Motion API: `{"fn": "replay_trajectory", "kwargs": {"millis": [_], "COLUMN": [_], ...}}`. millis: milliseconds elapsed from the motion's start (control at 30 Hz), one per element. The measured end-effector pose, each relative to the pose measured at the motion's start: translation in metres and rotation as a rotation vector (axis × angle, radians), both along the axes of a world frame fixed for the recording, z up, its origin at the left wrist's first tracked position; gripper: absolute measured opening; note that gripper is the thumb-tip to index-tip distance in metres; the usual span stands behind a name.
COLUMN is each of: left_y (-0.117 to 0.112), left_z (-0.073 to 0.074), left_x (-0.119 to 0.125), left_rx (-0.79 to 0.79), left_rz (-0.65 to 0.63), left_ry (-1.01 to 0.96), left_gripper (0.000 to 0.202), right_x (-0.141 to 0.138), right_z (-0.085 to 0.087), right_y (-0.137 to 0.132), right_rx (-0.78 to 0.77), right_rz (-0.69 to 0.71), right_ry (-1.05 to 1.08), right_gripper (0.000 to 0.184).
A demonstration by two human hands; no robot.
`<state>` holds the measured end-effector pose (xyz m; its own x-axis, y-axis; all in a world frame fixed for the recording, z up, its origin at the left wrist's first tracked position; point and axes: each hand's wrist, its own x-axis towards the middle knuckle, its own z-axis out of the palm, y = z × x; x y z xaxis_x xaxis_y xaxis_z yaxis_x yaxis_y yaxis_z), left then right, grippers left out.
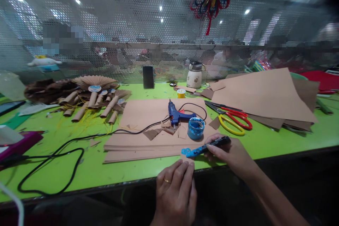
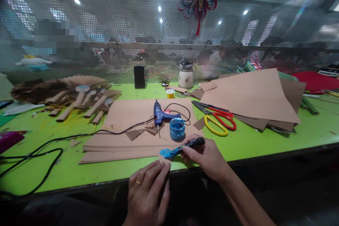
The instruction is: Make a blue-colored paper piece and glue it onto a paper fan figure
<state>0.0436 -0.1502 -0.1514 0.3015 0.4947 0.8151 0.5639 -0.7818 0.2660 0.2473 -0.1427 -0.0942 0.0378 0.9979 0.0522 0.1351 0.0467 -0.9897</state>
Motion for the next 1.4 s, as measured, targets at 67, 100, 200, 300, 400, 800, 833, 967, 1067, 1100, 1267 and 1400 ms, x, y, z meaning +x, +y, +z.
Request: {"fn": "replay_trajectory", "kwargs": {"millis": [67, 100, 200, 300, 400, 800, 833, 967, 1067, 1100, 1267, 1400], "left_y": [0.0001, 0.0004, 0.002, 0.0028, 0.0026, 0.0029, 0.0029, 0.0039, 0.004, 0.0037, 0.0012, 0.0013], "left_z": [0.0008, 0.0009, 0.0002, -0.0008, -0.0004, -0.0058, -0.0062, -0.006, -0.0052, -0.0049, -0.003, -0.0023], "left_x": [-0.0002, -0.0002, -0.0001, 0.0003, 0.0008, -0.0002, -0.0002, -0.0001, 0.0003, 0.0006, 0.0028, 0.0031], "left_rx": [-0.011, -0.013, 0.017, 0.039, 0.043, 0.028, 0.025, 0.019, 0.023, 0.019, -0.018, 0.01], "left_rz": [0.004, 0.009, 0.008, 0.0, 0.002, -0.02, -0.02, -0.021, -0.025, -0.028, -0.003, 0.001], "left_ry": [0.014, 0.014, 0.001, -0.009, -0.015, -0.018, -0.018, -0.021, -0.025, -0.024, -0.057, -0.048], "left_gripper": [0.036, 0.036, 0.036, 0.036, 0.035, 0.037, 0.037, 0.038, 0.039, 0.039, 0.035, 0.035], "right_x": [0.0002, 0.0004, 0.0013, 0.0013, 0.0006, 0.0007, 0.0004, -0.0006, -0.0005, -0.0004, -0.001, -0.001], "right_z": [0.0001, 0.0002, 0.0005, 0.0003, 0.0001, -0.0021, -0.0019, -0.0008, -0.0008, -0.0009, -0.0001, -0.0009], "right_y": [-0.0001, 0.0, 0.001, 0.0017, 0.0013, 0.0017, 0.0016, 0.0015, 0.002, 0.0021, 0.0018, 0.0014], "right_rx": [0.0, 0.002, 0.005, -0.002, 0.006, 0.005, 0.009, 0.024, 0.029, 0.028, 0.034, 0.039], "right_rz": [0.002, 0.003, -0.002, -0.016, -0.01, -0.042, -0.041, -0.019, -0.022, -0.03, -0.037, -0.025], "right_ry": [0.007, 0.008, 0.008, 0.023, 0.023, 0.048, 0.046, 0.017, 0.013, 0.017, 0.013, 0.022], "right_gripper": [0.022, 0.022, 0.023, 0.024, 0.024, 0.023, 0.023, 0.021, 0.021, 0.021, 0.022, 0.021]}}
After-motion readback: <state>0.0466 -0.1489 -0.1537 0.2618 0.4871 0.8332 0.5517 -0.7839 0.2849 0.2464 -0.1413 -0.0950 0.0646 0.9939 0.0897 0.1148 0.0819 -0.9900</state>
